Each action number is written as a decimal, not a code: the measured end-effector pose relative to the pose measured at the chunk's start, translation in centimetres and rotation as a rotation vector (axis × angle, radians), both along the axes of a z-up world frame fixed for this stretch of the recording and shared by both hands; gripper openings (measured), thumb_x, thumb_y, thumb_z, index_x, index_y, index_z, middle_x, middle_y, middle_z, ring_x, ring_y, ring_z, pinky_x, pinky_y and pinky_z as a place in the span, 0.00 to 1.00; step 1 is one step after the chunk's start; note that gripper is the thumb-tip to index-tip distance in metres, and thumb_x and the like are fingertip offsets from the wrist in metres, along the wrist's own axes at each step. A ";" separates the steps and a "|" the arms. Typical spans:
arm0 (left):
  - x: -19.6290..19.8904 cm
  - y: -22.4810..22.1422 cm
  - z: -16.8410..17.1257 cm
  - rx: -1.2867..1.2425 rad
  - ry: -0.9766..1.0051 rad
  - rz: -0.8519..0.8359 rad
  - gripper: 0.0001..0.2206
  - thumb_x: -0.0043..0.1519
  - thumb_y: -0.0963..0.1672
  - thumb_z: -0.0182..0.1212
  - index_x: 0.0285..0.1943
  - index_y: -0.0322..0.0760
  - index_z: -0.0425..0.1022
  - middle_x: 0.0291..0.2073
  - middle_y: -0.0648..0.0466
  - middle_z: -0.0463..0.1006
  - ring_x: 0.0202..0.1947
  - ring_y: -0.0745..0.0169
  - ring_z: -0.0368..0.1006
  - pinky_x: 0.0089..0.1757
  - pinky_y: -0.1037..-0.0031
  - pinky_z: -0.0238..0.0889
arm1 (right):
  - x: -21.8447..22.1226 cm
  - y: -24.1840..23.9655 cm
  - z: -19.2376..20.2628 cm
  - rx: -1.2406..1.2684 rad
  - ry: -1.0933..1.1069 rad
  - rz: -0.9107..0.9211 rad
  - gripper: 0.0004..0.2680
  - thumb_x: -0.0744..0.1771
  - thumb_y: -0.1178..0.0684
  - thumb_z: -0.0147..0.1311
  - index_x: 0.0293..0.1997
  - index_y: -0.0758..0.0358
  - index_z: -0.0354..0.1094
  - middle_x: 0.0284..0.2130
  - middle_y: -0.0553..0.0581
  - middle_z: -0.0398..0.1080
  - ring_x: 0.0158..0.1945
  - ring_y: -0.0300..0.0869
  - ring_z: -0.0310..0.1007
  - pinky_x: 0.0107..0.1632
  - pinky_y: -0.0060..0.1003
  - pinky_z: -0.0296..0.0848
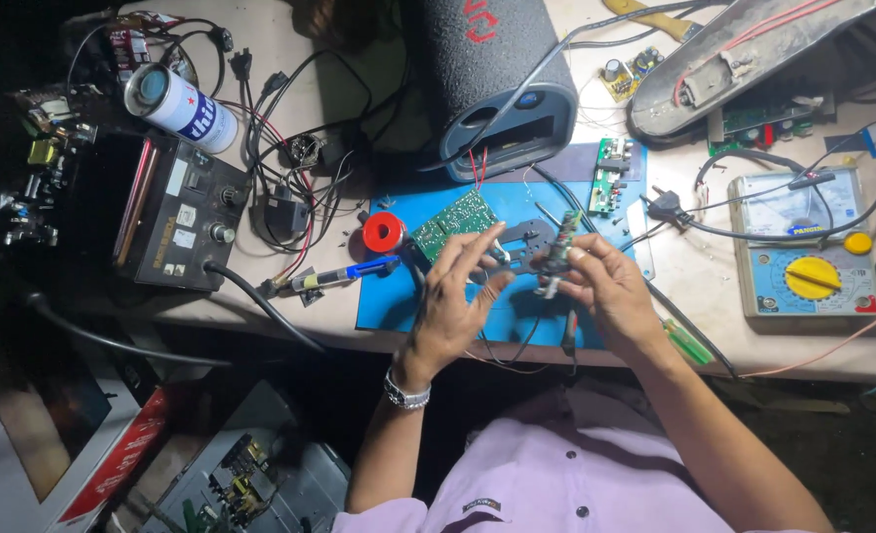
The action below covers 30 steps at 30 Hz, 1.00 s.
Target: Soldering and inspecting a circuit board on a repair bench
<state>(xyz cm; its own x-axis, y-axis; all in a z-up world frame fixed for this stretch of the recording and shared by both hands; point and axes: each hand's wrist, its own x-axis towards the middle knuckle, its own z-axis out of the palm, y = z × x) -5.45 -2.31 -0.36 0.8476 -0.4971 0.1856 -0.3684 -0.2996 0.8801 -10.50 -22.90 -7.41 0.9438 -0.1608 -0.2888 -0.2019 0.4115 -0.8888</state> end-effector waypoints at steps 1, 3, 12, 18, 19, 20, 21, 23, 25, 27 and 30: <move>1.0 0.5 -0.5 0.174 -0.241 0.006 0.25 0.64 0.49 0.63 0.70 0.41 0.68 0.49 0.45 0.71 0.47 0.44 0.76 0.48 0.56 0.73 | -0.3 0.0 1.7 0.050 -0.014 -0.013 0.07 0.71 0.53 0.50 0.52 0.62 0.67 0.38 0.50 0.70 0.42 0.36 0.74 0.50 0.42 0.79; 2.3 0.9 -1.0 0.348 -0.481 0.002 0.19 0.66 0.47 0.61 0.66 0.47 0.74 0.49 0.52 0.70 0.45 0.50 0.76 0.47 0.61 0.73 | -1.1 0.0 4.1 0.101 -0.024 -0.033 0.07 0.72 0.53 0.48 0.52 0.63 0.65 0.36 0.52 0.69 0.40 0.38 0.76 0.45 0.39 0.80; 5.4 0.7 -2.1 0.597 -0.860 -0.200 0.04 0.62 0.41 0.65 0.40 0.48 0.77 0.48 0.60 0.74 0.46 0.65 0.71 0.40 0.74 0.61 | -2.1 -2.1 2.8 -0.248 -0.043 0.161 0.12 0.71 0.51 0.51 0.60 0.63 0.64 0.32 0.54 0.71 0.35 0.33 0.68 0.39 0.33 0.72; 5.1 0.5 -0.5 0.622 -0.845 -0.214 0.05 0.62 0.40 0.64 0.42 0.45 0.78 0.48 0.57 0.71 0.39 0.61 0.69 0.36 0.72 0.59 | -2.0 -2.8 5.0 -0.347 -0.129 0.258 0.22 0.62 0.60 0.67 0.61 0.65 0.64 0.35 0.57 0.72 0.39 0.37 0.71 0.43 0.36 0.74; 5.2 0.3 -0.5 0.626 -0.886 -0.213 0.04 0.61 0.40 0.64 0.40 0.44 0.77 0.47 0.56 0.70 0.38 0.60 0.68 0.35 0.71 0.58 | -2.0 -2.9 4.6 -0.330 -0.126 0.260 0.22 0.62 0.61 0.67 0.61 0.66 0.63 0.36 0.57 0.71 0.40 0.37 0.70 0.44 0.36 0.75; 5.2 0.2 -0.5 0.631 -0.926 -0.215 0.04 0.61 0.39 0.65 0.39 0.44 0.76 0.47 0.55 0.69 0.36 0.59 0.67 0.34 0.71 0.57 | -2.1 -3.0 4.1 -0.311 -0.119 0.260 0.23 0.61 0.62 0.68 0.61 0.66 0.63 0.36 0.57 0.71 0.40 0.37 0.70 0.44 0.37 0.75; 5.3 0.3 -0.5 0.632 -0.924 -0.213 0.04 0.61 0.39 0.65 0.39 0.44 0.76 0.47 0.55 0.69 0.36 0.59 0.67 0.34 0.71 0.57 | -2.1 -3.0 4.5 -0.311 -0.119 0.263 0.23 0.61 0.62 0.68 0.61 0.66 0.63 0.36 0.57 0.71 0.40 0.37 0.70 0.44 0.37 0.75; 5.6 0.1 -0.6 0.609 -0.907 -0.212 0.02 0.62 0.41 0.64 0.37 0.43 0.77 0.45 0.56 0.69 0.35 0.60 0.67 0.34 0.72 0.58 | -2.3 -3.2 5.3 -0.251 -0.088 0.250 0.22 0.61 0.63 0.68 0.58 0.67 0.61 0.36 0.59 0.72 0.39 0.38 0.72 0.42 0.34 0.75; 5.6 0.5 0.1 0.569 -0.860 -0.212 0.02 0.62 0.41 0.65 0.38 0.42 0.77 0.44 0.57 0.67 0.35 0.59 0.67 0.35 0.70 0.57 | -2.4 -3.7 4.3 -0.261 -0.096 0.237 0.21 0.61 0.63 0.68 0.58 0.66 0.63 0.38 0.58 0.73 0.41 0.38 0.73 0.44 0.34 0.76; 5.7 0.7 0.3 0.530 -0.820 -0.215 0.02 0.61 0.41 0.66 0.39 0.41 0.77 0.43 0.58 0.65 0.36 0.58 0.67 0.35 0.69 0.57 | -2.2 -3.6 3.9 -0.270 -0.109 0.218 0.21 0.61 0.63 0.67 0.59 0.65 0.65 0.40 0.58 0.74 0.43 0.37 0.74 0.46 0.35 0.77; 5.3 1.2 -0.3 0.414 -0.619 -0.181 0.01 0.65 0.42 0.62 0.43 0.43 0.79 0.40 0.58 0.65 0.35 0.56 0.69 0.37 0.69 0.60 | -2.0 -2.7 3.8 -0.259 -0.111 0.215 0.18 0.62 0.61 0.66 0.57 0.66 0.69 0.42 0.59 0.75 0.44 0.38 0.74 0.46 0.36 0.78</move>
<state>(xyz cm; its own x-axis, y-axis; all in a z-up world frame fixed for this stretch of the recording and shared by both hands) -0.19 -1.13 -0.63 0.5482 -0.7510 0.3681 -0.8325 -0.4479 0.3261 -12.47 -25.61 -3.66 0.9873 -0.0101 -0.1583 -0.1557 0.1277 -0.9795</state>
